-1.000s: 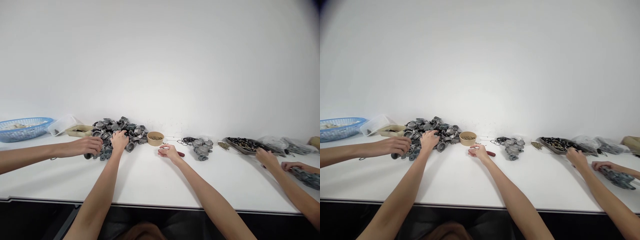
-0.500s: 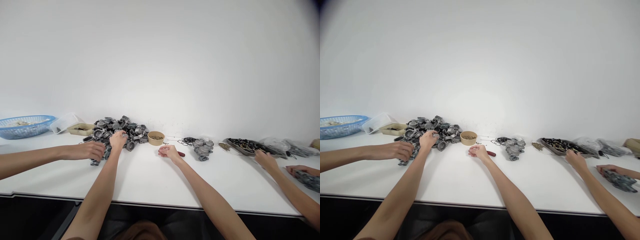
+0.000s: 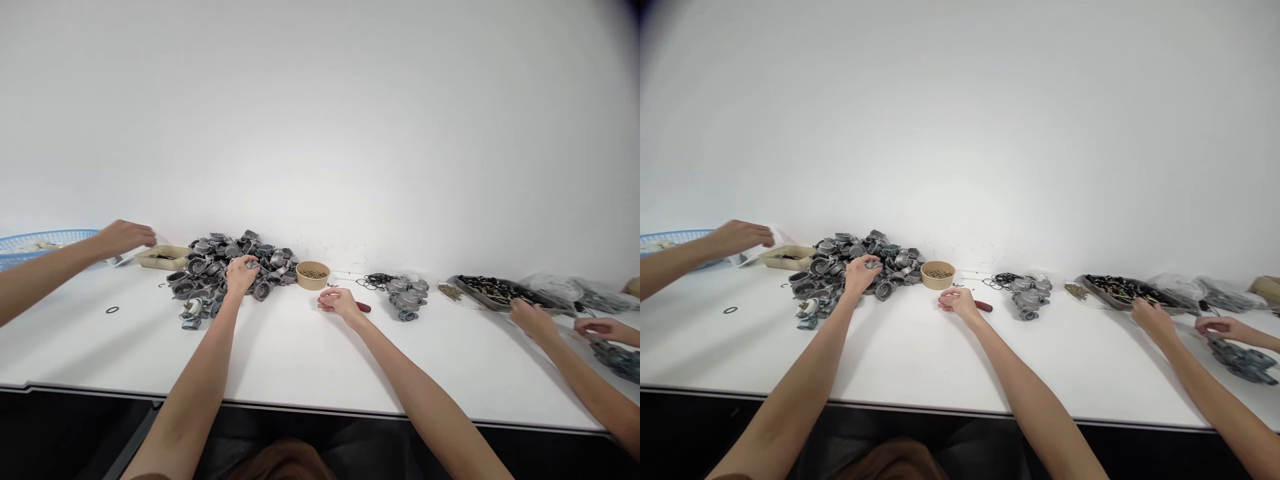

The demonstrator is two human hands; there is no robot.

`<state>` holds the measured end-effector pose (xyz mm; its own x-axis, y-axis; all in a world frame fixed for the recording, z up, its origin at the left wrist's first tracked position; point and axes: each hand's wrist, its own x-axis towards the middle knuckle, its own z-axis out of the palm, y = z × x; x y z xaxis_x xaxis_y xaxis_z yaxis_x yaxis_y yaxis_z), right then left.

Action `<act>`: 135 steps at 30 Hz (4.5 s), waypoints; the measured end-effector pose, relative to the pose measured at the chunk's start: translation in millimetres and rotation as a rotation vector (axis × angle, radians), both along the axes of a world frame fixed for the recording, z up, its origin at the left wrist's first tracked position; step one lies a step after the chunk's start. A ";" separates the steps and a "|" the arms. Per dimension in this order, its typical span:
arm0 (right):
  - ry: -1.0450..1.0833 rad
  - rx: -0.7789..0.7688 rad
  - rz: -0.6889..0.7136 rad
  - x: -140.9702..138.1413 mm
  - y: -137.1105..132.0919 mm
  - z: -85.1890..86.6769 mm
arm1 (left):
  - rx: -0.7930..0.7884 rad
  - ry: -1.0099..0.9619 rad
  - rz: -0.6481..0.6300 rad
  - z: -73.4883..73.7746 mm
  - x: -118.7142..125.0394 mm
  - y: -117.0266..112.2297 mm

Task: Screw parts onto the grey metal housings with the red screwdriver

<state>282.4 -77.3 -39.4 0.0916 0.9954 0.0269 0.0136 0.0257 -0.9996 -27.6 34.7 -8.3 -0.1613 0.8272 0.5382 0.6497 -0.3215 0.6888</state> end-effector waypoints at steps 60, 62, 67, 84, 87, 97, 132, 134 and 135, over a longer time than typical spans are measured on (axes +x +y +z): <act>-0.671 0.553 0.188 14.6 7.5 -5.2 | -0.689 -0.358 -1.184 -37.7 105.3 -43.3; -0.709 0.559 0.193 14.7 7.0 -5.8 | -0.710 -0.346 -1.192 -37.9 103.9 -43.3; -0.856 0.640 0.164 14.6 8.9 -6.2 | -0.747 -0.353 -1.217 -39.3 101.5 -41.5; -0.834 0.607 0.123 8.9 1.6 2.9 | -0.767 -0.415 -1.220 -40.3 99.2 -40.1; -0.813 0.558 0.115 8.3 -0.4 3.5 | -0.765 -0.415 -1.234 -41.2 99.4 -39.8; -0.612 0.470 0.092 4.3 -4.8 7.4 | -0.761 -0.438 -1.211 -35.8 95.4 -41.8; -0.772 0.535 0.026 18.1 2.8 -1.3 | -0.703 -0.706 -1.075 -36.5 97.9 -36.9; -0.773 0.528 0.039 18.1 2.6 -1.1 | -0.713 -0.704 -1.081 -36.3 97.7 -37.2; -0.772 0.528 0.043 18.0 2.5 -0.9 | -0.719 -0.701 -1.084 -36.2 97.7 -37.4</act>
<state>300.4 -74.8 -40.3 -0.1770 0.8391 0.5143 0.6574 0.4897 -0.5727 70.1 -2.7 -44.5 0.6480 0.7603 0.0449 -0.2049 0.1173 0.9717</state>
